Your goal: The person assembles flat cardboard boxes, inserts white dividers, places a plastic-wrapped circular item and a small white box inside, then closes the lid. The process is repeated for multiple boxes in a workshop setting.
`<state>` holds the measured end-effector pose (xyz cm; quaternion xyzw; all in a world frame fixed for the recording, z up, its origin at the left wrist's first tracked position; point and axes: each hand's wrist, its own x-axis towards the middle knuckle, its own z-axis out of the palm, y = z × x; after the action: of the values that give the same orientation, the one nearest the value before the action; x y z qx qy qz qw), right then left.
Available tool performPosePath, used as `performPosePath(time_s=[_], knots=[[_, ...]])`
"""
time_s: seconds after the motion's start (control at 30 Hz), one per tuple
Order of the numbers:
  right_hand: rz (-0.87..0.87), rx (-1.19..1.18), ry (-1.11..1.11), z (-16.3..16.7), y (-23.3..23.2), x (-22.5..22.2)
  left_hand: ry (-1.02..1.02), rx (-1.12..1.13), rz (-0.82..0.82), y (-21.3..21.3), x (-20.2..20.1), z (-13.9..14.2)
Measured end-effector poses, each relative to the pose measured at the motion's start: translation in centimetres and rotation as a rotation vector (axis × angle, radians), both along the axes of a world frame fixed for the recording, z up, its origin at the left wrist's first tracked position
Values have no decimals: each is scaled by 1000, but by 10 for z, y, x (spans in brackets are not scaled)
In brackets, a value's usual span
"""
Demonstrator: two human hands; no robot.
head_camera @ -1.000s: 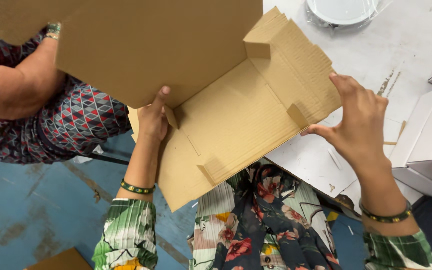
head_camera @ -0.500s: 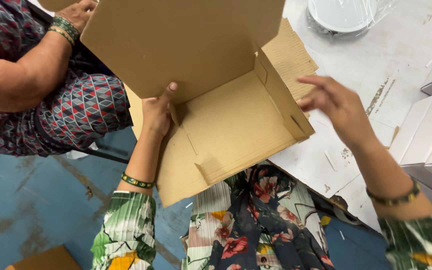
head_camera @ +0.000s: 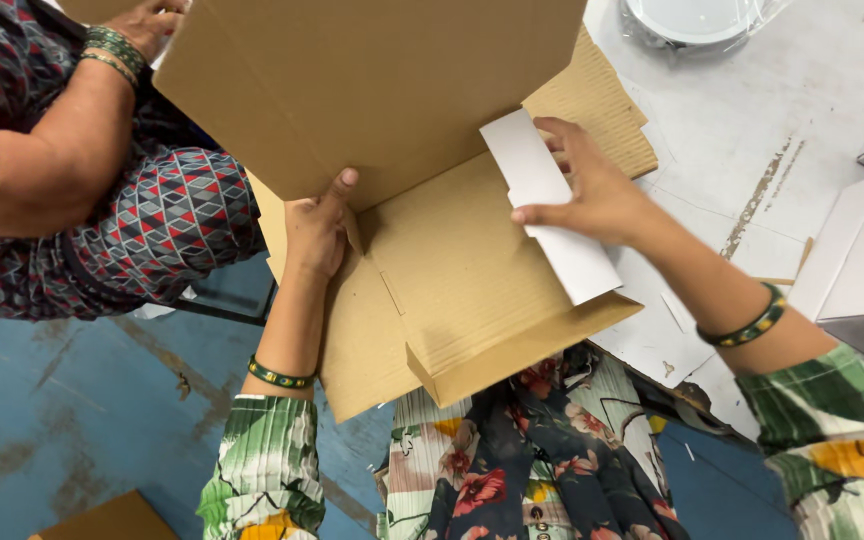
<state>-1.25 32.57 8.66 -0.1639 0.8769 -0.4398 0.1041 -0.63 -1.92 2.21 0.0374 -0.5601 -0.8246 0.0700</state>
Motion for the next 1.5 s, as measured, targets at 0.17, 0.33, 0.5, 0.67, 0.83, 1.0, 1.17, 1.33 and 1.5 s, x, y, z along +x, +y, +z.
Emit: performPosePath(time_s=[0.17,0.33,0.5,0.67,0.83,1.0,1.17,1.33,1.5], knots=[[-2,-203,-88,18,62,21,83,54,-49,4,2,11],[263,-412,53,-2,109,90,99,109,-56,4,0,4],[-59,-322,258,-20,97,111,45,61,-48,2,0,-2],[-41,-90,461,1,57,93,-53,-44,0,-1,-1,-4],[25,86,634,8,31,99,91,46,-46,-1,2,-10],[262,-4,591,7,38,100,100,79,-61,-2,3,-12],[455,-33,327,25,60,86,35,61,-26,-2,3,-8],[459,60,172,31,71,73,26,51,-57,-3,1,-9],[323,80,234,32,63,75,27,67,-83,-4,3,-10]])
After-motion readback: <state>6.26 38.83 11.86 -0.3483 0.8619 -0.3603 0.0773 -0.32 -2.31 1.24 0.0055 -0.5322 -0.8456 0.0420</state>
